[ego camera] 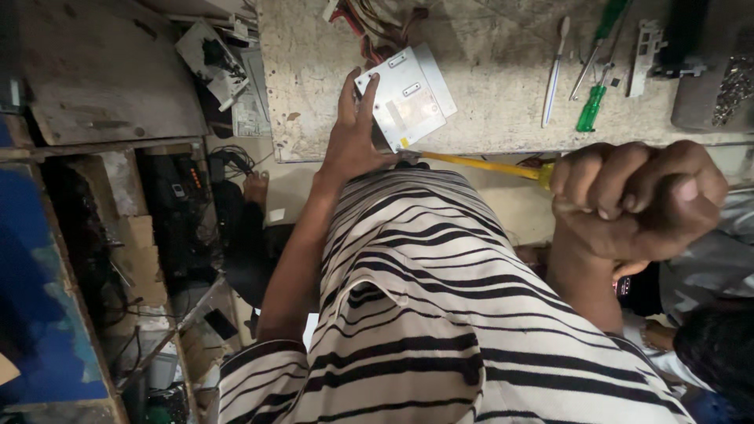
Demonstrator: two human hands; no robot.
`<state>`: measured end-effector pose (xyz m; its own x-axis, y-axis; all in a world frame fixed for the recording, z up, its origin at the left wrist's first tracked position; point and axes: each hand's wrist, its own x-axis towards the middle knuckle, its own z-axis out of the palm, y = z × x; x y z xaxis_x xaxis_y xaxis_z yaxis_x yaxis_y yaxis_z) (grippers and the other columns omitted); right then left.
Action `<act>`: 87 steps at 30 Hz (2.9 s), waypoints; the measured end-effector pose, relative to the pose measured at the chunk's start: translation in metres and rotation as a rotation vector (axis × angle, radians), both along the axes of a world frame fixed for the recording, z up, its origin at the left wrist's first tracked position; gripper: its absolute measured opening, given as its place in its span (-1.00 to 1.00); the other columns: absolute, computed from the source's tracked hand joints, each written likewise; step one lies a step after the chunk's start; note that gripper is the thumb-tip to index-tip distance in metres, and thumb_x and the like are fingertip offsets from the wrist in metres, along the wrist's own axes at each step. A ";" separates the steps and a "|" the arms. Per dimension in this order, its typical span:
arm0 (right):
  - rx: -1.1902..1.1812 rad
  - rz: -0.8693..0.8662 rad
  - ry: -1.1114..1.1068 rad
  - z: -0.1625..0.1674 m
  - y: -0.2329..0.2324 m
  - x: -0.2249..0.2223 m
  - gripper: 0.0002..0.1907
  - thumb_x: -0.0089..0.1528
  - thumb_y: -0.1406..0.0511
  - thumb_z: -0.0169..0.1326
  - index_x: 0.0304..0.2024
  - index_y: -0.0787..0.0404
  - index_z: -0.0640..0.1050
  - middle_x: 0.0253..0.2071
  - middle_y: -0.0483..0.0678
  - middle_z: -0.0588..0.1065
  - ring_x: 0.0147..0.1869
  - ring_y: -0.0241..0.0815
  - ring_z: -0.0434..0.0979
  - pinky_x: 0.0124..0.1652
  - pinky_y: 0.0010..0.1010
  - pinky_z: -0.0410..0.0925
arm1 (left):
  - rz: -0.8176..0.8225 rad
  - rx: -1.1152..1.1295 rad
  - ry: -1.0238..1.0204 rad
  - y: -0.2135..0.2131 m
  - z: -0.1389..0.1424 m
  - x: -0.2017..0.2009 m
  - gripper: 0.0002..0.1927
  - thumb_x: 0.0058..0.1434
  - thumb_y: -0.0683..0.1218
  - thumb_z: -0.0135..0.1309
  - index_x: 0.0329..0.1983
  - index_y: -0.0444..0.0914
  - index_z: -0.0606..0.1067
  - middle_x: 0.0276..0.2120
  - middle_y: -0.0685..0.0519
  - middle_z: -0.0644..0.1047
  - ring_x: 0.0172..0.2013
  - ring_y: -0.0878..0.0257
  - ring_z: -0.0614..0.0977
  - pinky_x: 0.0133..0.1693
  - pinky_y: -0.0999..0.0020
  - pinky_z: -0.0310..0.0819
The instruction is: The person uses a yellow-handled screwdriver to remove screws from a white metal power supply unit on a workbench. They turn the unit over to access different sides and continue unscrewing fasteners. The person then sets the screwdriver down and picks up the unit to inspect it.
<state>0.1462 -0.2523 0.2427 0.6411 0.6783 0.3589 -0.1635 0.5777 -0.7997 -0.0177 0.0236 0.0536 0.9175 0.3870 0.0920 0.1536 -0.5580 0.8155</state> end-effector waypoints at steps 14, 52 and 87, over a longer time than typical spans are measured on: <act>0.016 0.013 -0.072 0.010 0.004 -0.001 -0.73 0.38 0.17 -0.30 -0.39 0.12 0.25 -0.66 -0.09 0.16 -0.68 -0.20 0.14 -0.61 -0.19 0.15 | 0.013 0.050 0.037 -0.001 -0.001 0.002 0.48 -0.32 0.29 0.62 0.55 -0.20 -0.01 0.46 -0.34 -0.05 0.43 -0.35 0.11 0.34 -0.06 0.29; -0.185 -0.165 -0.532 0.056 0.153 -0.047 -0.77 0.55 0.26 -0.06 -0.13 0.28 0.30 -0.42 -0.02 0.36 -0.51 -0.28 0.36 -0.53 -0.45 0.33 | 0.009 0.035 -0.147 0.003 -0.024 0.013 0.41 -0.23 0.05 0.60 0.59 -0.16 -0.05 0.48 -0.37 -0.09 0.44 -0.35 0.10 0.41 0.01 0.22; 0.068 -0.097 -0.303 0.055 0.161 -0.065 -0.74 0.39 0.30 -0.11 -0.37 0.29 0.40 -0.61 -0.11 0.30 -0.67 -0.36 0.15 -0.73 -0.44 0.06 | 0.106 -0.031 -0.174 -0.010 -0.036 0.021 0.47 -0.25 0.06 0.56 0.59 -0.24 -0.17 0.46 -0.40 -0.08 0.46 -0.38 0.06 0.45 -0.07 0.12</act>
<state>0.0815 -0.0912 0.2972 0.5586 0.5877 0.5853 0.1341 0.6325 -0.7629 0.0029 0.0133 0.0172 0.8430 0.4853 0.2318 0.0655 -0.5204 0.8514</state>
